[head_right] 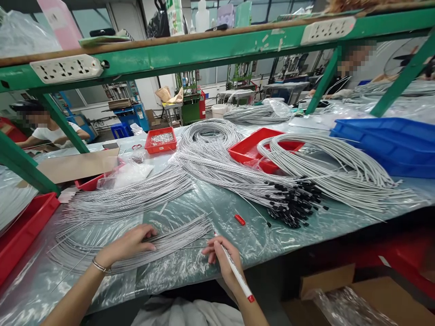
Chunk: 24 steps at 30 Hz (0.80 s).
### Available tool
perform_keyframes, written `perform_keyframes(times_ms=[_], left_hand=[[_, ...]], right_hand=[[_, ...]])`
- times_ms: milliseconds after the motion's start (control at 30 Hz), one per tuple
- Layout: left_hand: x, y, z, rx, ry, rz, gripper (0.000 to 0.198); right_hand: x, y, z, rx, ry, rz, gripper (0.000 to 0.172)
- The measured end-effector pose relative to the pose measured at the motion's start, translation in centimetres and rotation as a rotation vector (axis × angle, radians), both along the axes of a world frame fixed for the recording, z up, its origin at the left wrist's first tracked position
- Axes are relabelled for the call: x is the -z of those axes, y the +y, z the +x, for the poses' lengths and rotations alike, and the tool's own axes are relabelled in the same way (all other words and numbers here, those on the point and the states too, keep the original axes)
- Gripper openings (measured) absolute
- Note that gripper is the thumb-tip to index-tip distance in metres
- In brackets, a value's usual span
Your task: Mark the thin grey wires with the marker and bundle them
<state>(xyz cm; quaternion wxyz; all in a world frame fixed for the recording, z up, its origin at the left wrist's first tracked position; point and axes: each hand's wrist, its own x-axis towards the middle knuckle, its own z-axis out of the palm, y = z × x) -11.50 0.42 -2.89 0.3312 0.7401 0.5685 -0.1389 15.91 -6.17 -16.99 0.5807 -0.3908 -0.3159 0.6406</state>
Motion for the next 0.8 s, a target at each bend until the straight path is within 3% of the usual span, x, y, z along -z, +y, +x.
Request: perform_keyframes(times_ms=[167, 367, 600, 800], left_hand=[[-0.7, -0.3, -1.5, -0.031, 0.106, -0.076, 0.021], [-0.4, -1.2, -1.2, 0.039, 0.127, -0.001, 0.029], [-0.4, -1.1, -1.5, 0.031, 0.063, -0.008, 0.039], [-0.7, -0.9, -1.7, -0.058, 0.045, 0.005, 0.049]], right_hand=[[0.1, 0.1, 0.0, 0.006, 0.006, -0.022, 0.034], [0.1, 0.0, 0.0, 0.002, -0.005, 0.003, 0.033], [0.1, -0.1, 0.0, 0.004, 0.017, 0.009, 0.032], [0.0, 0.0, 0.2, 0.016, 0.030, 0.006, 0.031]])
